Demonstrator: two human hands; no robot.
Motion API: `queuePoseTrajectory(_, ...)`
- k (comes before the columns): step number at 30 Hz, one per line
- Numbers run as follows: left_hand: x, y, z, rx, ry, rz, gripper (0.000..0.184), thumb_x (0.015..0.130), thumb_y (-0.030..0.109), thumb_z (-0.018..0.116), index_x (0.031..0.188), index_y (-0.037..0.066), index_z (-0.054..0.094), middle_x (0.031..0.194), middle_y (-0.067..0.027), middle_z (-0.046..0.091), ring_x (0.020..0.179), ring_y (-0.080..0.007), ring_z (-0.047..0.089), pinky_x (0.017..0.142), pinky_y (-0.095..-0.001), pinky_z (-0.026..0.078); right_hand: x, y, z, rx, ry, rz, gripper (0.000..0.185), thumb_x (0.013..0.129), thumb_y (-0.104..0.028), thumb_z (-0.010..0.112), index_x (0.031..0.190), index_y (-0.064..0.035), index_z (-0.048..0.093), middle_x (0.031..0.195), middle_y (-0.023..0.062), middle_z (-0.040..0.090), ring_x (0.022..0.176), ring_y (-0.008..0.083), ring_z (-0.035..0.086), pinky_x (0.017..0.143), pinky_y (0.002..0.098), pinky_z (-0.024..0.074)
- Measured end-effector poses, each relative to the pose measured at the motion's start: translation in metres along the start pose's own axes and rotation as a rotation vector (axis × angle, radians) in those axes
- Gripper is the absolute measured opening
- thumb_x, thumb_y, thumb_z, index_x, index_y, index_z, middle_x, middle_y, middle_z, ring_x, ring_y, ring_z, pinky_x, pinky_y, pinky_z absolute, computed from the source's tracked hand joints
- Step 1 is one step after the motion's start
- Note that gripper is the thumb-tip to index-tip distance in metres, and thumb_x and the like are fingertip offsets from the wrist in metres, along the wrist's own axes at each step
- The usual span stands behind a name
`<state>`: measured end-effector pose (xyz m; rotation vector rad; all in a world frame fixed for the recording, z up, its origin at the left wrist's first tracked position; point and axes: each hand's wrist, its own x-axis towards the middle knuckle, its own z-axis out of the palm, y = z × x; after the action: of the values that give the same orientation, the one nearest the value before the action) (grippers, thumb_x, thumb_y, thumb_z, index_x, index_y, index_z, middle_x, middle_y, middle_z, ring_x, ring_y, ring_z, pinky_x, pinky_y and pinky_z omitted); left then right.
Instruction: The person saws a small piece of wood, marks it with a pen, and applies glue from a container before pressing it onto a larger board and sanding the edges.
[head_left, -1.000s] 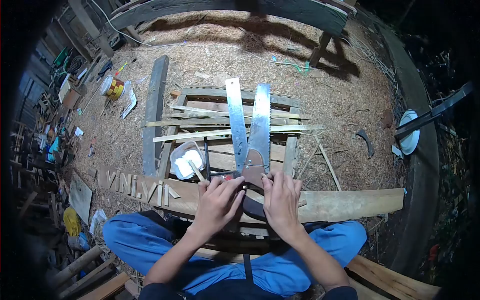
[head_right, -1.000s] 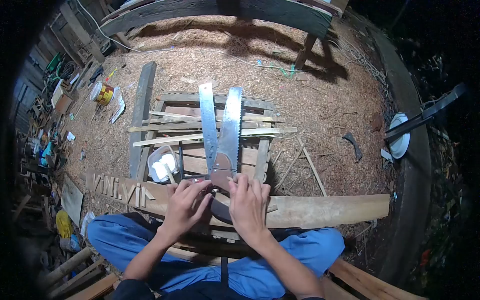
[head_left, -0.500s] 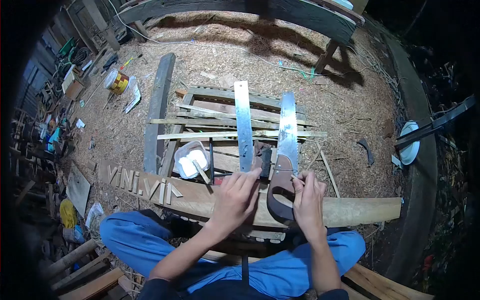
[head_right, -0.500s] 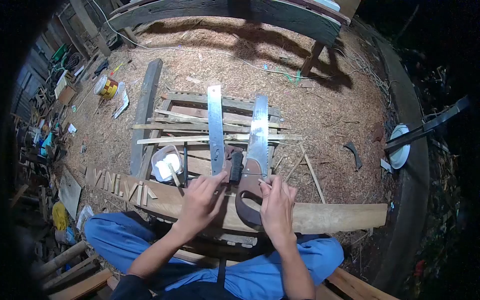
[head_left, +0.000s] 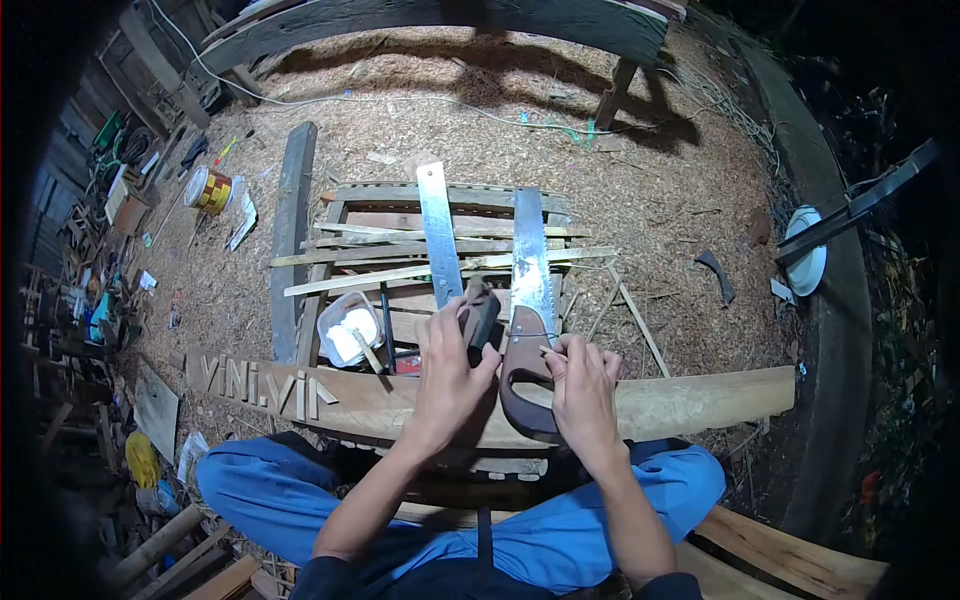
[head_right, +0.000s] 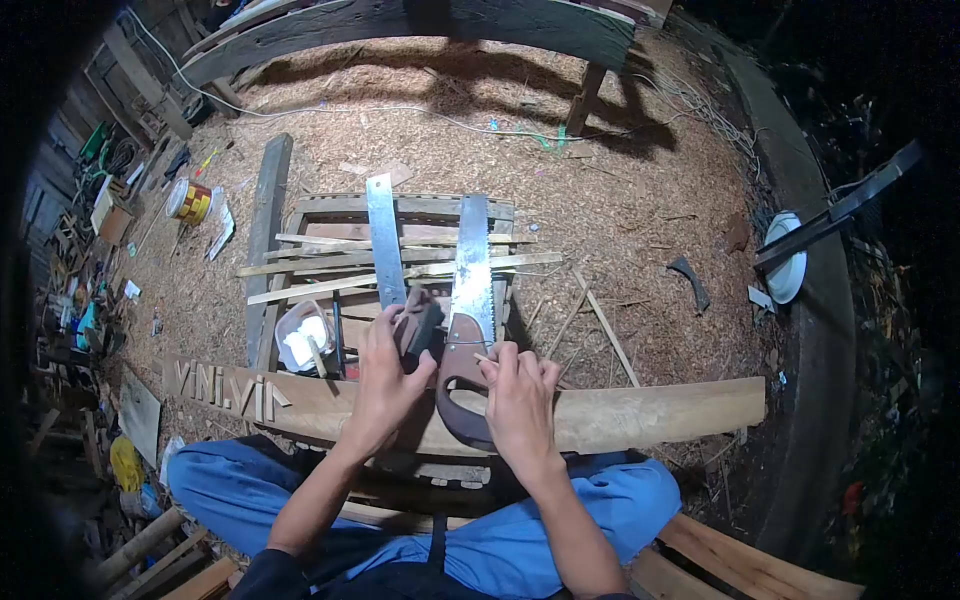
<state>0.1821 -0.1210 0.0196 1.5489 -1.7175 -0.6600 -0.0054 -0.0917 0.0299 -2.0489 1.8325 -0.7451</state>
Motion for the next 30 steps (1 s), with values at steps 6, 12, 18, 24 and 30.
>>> queuePoseTrajectory(6,-0.013,0.020,-0.028,0.050,0.136,0.154,0.067,0.079,0.002,0.069,0.140,-0.001,0.042,0.130,-0.0247,0.049,0.123,-0.0452,0.043,0.107,-0.0525,0.037,0.000,-0.005,-0.004,-0.027,0.032,-0.002,0.019,0.105,-0.022,0.054,0.112,-0.0052,0.057,0.102,0.0104,0.065,0.101,0.0293,0.058,0.094,0.0460,0.0360)
queuePoseTrajectory(12,-0.028,0.011,-0.059,-0.160,0.163,0.286,0.073,0.082,0.004,0.072,0.144,0.007,0.035,0.136,-0.0241,0.048,0.120,-0.0461,0.056,0.099,-0.0516,0.049,-0.003,-0.013,-0.002,0.173,-0.001,0.109,0.027,0.107,-0.032,0.052,0.113,-0.0065,0.057,0.108,0.0113,0.065,0.115,0.0311,0.055,0.100,0.0468,0.0327)
queuePoseTrajectory(18,-0.044,-0.003,-0.092,-0.213,0.099,0.372,0.074,0.076,-0.002,0.073,0.140,0.005,0.036,0.133,-0.0227,0.045,0.124,-0.0410,0.052,0.107,-0.0462,0.043,-0.008,-0.025,0.004,0.008,0.144,0.061,0.028,0.107,-0.031,0.052,0.116,-0.0049,0.055,0.146,0.0204,0.052,0.134,0.0341,0.049,0.113,0.0462,0.0268)
queuePoseTrajectory(24,-0.050,-0.002,-0.127,-0.068,0.061,0.483,0.080,0.072,-0.007,0.074,0.142,0.007,0.036,0.134,-0.0210,0.048,0.121,-0.0454,0.052,0.102,-0.0490,0.046,-0.006,-0.108,-0.009,0.832,-0.068,-0.080,0.021,0.110,-0.024,0.051,0.116,-0.0038,0.051,0.136,0.0139,0.055,0.110,0.0169,0.056,0.097,0.0334,0.0464)
queuePoseTrajectory(30,-0.057,-0.011,-0.144,-0.318,0.078,0.512,0.079,0.077,-0.002,0.080,0.142,0.005,0.035,0.134,-0.0186,0.047,0.125,-0.0337,0.053,0.098,-0.0423,0.049,0.001,-0.138,-0.007,0.846,-0.234,-0.110,0.018,0.110,-0.019,0.052,0.116,-0.0023,0.047,0.111,0.0049,0.052,0.093,0.0103,0.056,0.084,0.0274,0.0510)
